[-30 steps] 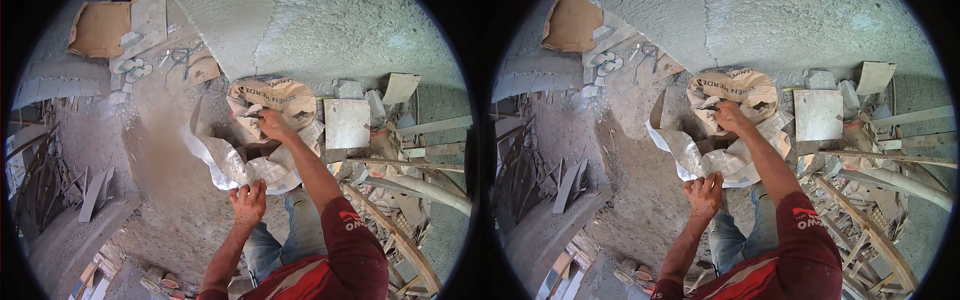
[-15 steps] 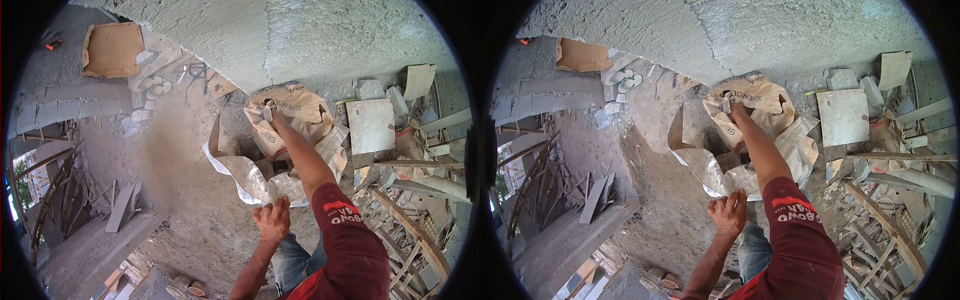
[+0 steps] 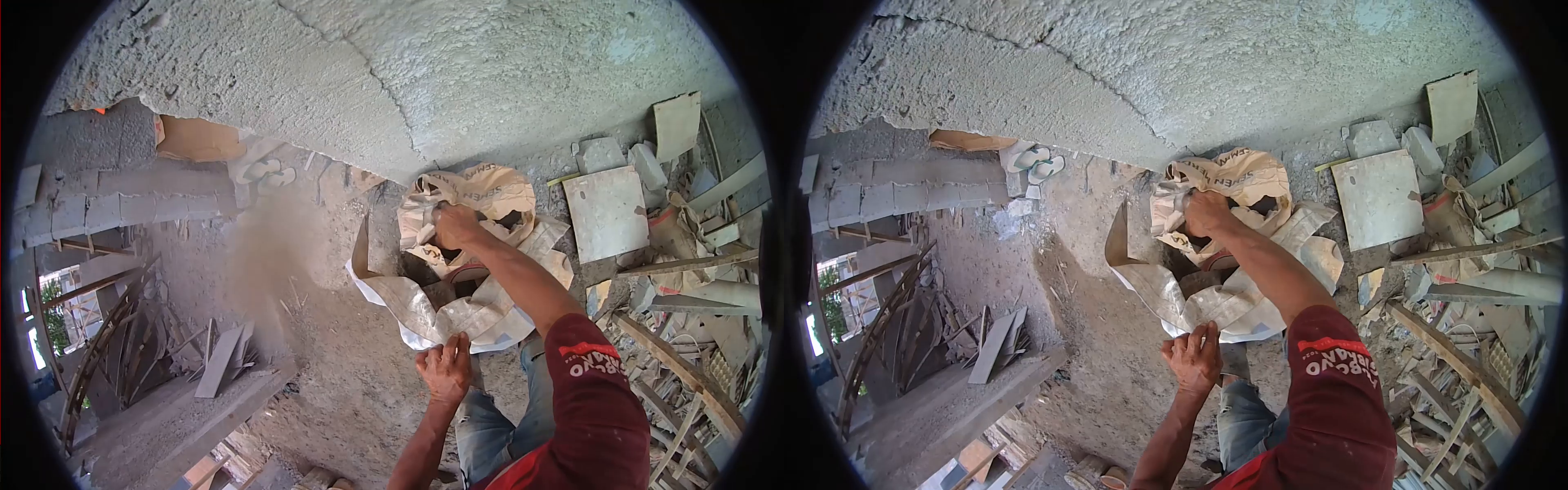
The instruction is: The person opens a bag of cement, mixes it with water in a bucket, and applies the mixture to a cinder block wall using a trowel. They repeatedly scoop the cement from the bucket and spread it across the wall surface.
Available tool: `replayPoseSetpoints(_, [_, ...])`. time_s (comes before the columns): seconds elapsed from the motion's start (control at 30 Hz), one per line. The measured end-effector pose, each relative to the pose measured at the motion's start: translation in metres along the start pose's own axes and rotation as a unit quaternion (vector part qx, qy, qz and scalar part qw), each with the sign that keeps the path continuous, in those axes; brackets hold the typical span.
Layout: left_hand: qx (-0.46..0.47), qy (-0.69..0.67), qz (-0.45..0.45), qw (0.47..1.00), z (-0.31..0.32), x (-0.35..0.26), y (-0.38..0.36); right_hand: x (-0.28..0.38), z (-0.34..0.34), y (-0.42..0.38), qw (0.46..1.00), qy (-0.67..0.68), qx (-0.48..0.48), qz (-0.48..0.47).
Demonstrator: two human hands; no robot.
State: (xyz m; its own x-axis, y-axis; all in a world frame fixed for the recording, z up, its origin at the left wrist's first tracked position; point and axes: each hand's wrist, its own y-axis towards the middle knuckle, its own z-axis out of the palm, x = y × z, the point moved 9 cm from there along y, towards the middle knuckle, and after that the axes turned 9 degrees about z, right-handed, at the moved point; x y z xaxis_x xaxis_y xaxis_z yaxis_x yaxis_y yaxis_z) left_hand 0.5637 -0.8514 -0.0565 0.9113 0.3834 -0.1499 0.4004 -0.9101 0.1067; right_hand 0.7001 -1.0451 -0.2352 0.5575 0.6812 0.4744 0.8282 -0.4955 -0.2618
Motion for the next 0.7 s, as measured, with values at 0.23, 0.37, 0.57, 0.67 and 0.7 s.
replayPoseSetpoints(0.23, [0.006,0.008,0.024,1.0,-0.001,-0.004,0.003,-0.057,-0.07,-0.056,0.967,-0.182,0.154,0.085])
replayPoseSetpoints(0.37, [0.018,0.009,0.038,0.999,0.0,-0.01,-0.006,-0.054,-0.078,-0.067,0.965,-0.208,0.15,0.048])
replayPoseSetpoints(0.57, [0.008,-0.019,0.049,0.999,-0.001,-0.009,-0.024,-0.049,-0.176,-0.145,0.987,-0.077,-0.112,0.084])
replayPoseSetpoints(0.67, [-0.01,-0.033,0.053,0.998,-0.002,-0.009,-0.022,-0.064,-0.14,-0.161,0.992,-0.096,-0.055,0.06])
replayPoseSetpoints(0.7, [-0.006,-0.044,0.048,0.998,-0.001,-0.007,-0.021,-0.064,-0.132,-0.164,0.993,-0.1,-0.012,0.056])
